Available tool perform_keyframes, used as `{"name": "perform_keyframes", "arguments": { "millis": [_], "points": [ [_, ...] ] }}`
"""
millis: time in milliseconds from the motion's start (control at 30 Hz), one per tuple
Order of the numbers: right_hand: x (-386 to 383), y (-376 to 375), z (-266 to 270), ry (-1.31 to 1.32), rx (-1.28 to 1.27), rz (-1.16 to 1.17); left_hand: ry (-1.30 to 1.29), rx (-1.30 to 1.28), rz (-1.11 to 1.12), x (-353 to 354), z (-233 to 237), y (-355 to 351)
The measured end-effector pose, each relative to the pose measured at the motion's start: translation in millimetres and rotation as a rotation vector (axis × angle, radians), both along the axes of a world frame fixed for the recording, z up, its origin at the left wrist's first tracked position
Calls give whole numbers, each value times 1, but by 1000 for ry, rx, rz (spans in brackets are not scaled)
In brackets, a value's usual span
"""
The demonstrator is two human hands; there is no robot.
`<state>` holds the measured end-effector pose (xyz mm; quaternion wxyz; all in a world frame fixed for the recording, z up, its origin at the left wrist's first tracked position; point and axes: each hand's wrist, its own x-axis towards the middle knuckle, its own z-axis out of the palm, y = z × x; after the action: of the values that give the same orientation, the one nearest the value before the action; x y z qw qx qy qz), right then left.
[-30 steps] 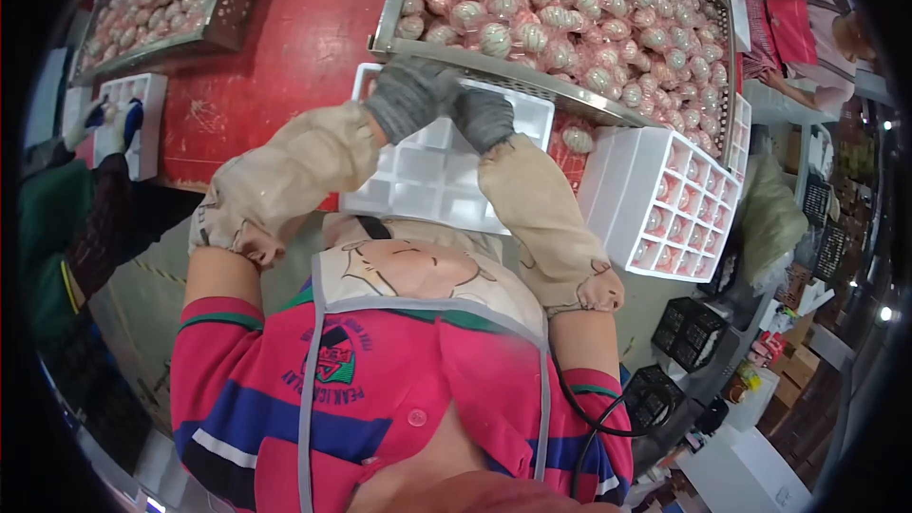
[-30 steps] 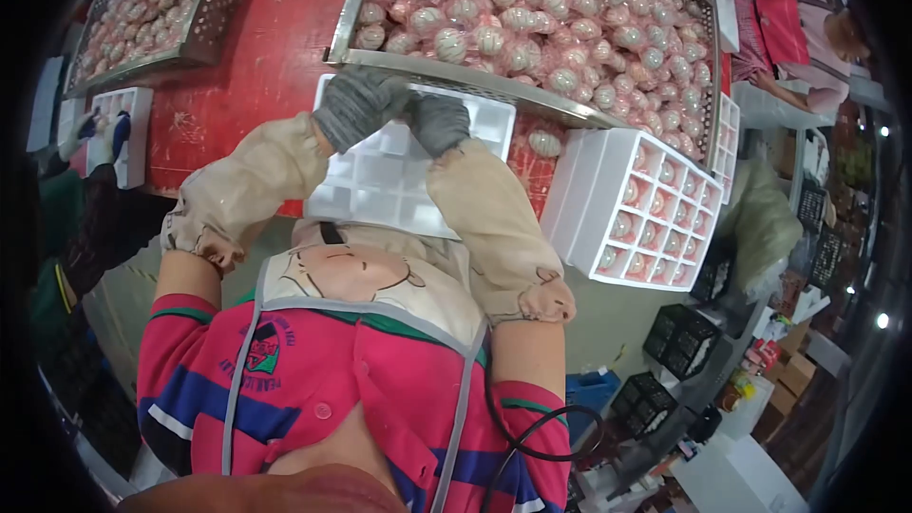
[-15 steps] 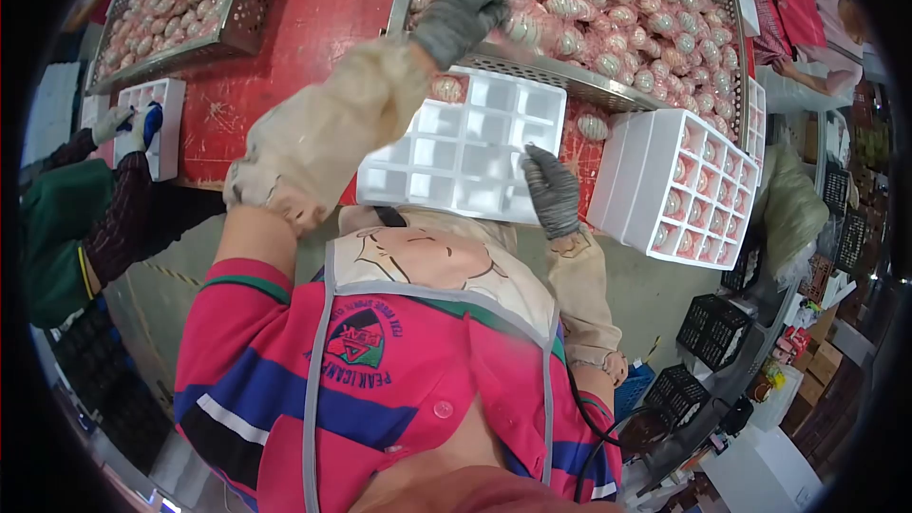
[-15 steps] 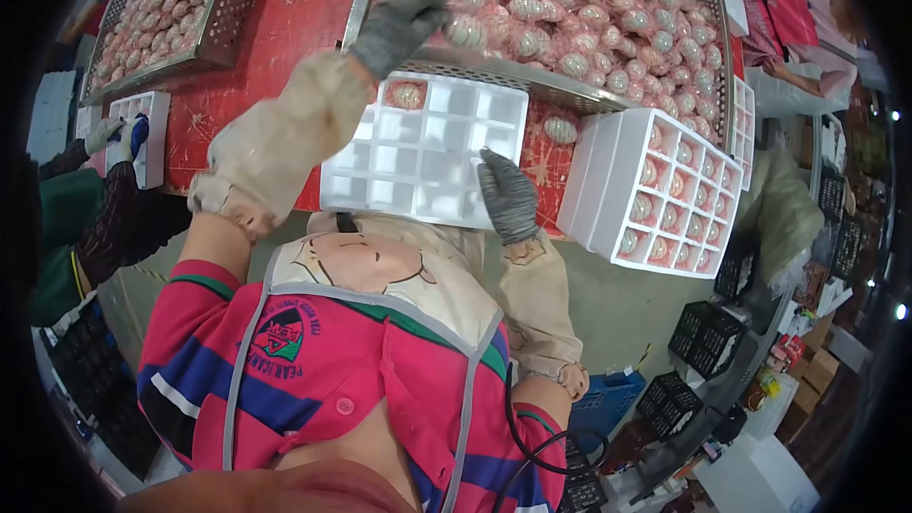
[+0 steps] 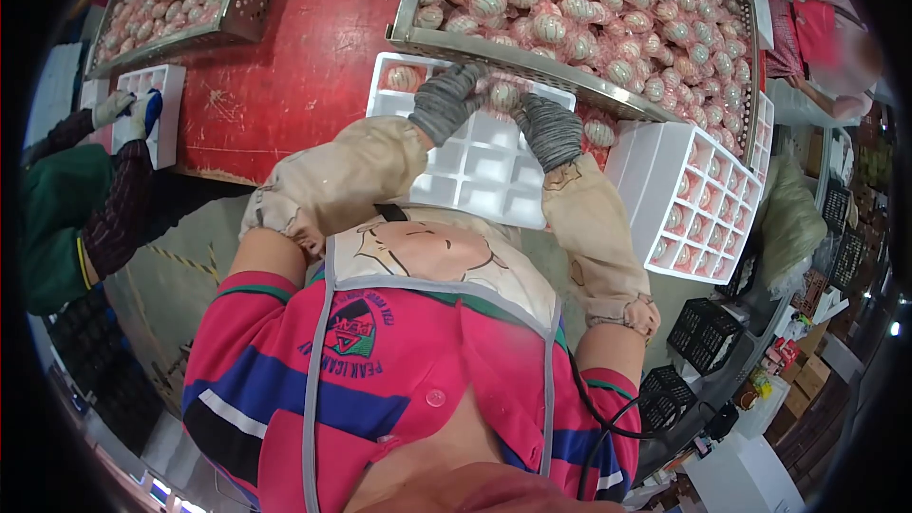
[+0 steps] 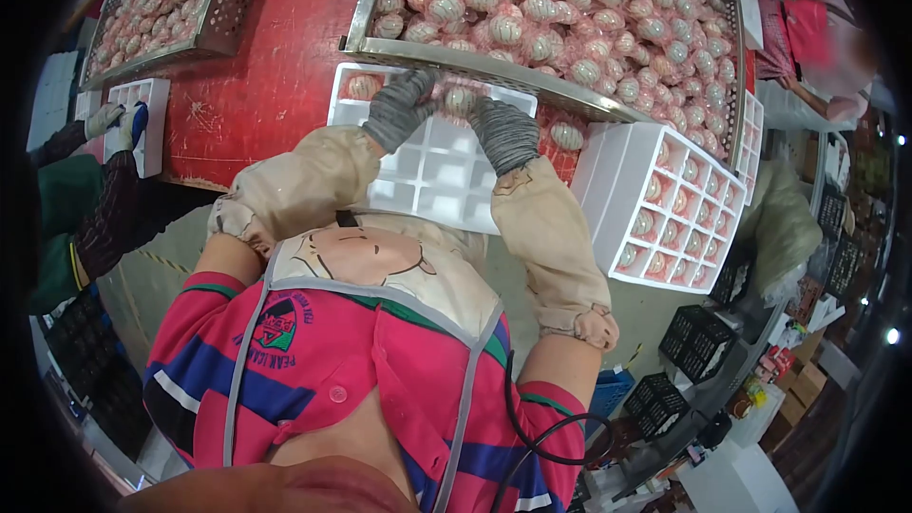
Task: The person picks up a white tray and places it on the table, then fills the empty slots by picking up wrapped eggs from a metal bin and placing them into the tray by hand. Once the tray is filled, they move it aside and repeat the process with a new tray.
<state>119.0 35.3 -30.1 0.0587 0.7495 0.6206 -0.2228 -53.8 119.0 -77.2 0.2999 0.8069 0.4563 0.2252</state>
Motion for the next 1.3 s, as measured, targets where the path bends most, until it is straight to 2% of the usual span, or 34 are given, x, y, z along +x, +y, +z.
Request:
{"name": "perform_keyframes", "arguments": {
  "millis": [67, 100, 133, 200, 233, 267, 333, 367, 400, 467, 533, 600, 633, 667, 700, 733, 767, 800, 833, 867, 900, 967, 1000, 1033, 1067, 1133, 1200, 1233, 1300],
  "points": [
    [-1, 7, 0, -4, -42, -29, 46, 108, -283, -10, 6, 0],
    [-1, 9, -4, -14, -78, -56, 173, 47, -291, -6, 8, 5],
    [0, 9, -12, -6, -91, -54, 179, 32, -291, -3, 3, 6],
    [9, 16, -38, -102, 441, 154, 250, 60, -371, 8, -4, 21],
    [16, 15, -60, -14, 437, 96, 238, 136, -372, 9, -5, 21],
    [18, 17, -65, -20, 434, 97, 231, 135, -372, 12, -2, 20],
    [19, 23, -77, -39, 359, 28, 378, 114, -401, 17, 4, 22],
    [17, 24, -86, -39, 426, 7, 358, 150, -407, 19, 5, 23],
    [14, 23, -93, 91, 306, -193, 351, 163, -406, 21, -1, 26],
    [7, 29, -65, 49, 352, -82, 359, 211, -380, 23, -14, 26],
    [6, 34, -83, -10, 331, -50, 340, 134, -355, 27, -19, 24],
    [11, 43, -90, -76, 318, -11, 376, 272, -178, 39, -34, 21],
    [11, 46, -90, -114, 186, 30, 475, -77, -260, 39, 5, 26],
    [5, 40, -83, -147, 38, 70, 473, -84, -258, 37, 5, 18],
    [5, 47, -75, 83, 160, -60, 293, 206, -171, 36, 3, 14],
    [-1, 50, -33, 70, 180, -52, 99, 510, -73, 39, 0, 21],
    [-9, 48, 25, -79, 158, 34, 11, 398, 48, 44, -36, 22],
    [-14, 45, 55, -226, 128, 119, -2, 413, 70, 45, -32, 30],
    [18, 36, 27, -67, 465, 83, 285, 180, -104, 41, -30, 30],
    [20, 42, 57, -4, 543, -110, 576, -75, -293, 33, -32, 22],
    [30, 57, 58, -170, 777, -102, 432, 156, -290, 25, -38, 18],
    [59, 86, 35, -341, 421, -42, 391, 177, -322, 14, -1, 14],
    [67, 86, 31, -347, 431, -43, 347, 182, -356, 11, 14, 9],
    [73, 87, 28, -179, 434, -207, 150, 302, -337, 4, 16, 4],
    [73, 85, 33, -5, 425, -368, 150, 306, -337, -1, 28, 3],
    [82, 62, 42, 198, 775, -249, -142, -50, -336, -14, 41, -2],
    [77, 33, 68, 564, 769, -332, -121, -50, -264, -25, 27, -7],
    [77, 19, 66, 564, 760, -338, -141, -53, -240, -28, 22, -8],
    [74, -11, 62, 1171, 359, -678, -211, -46, -246, -27, 11, -14]
  ]
}}
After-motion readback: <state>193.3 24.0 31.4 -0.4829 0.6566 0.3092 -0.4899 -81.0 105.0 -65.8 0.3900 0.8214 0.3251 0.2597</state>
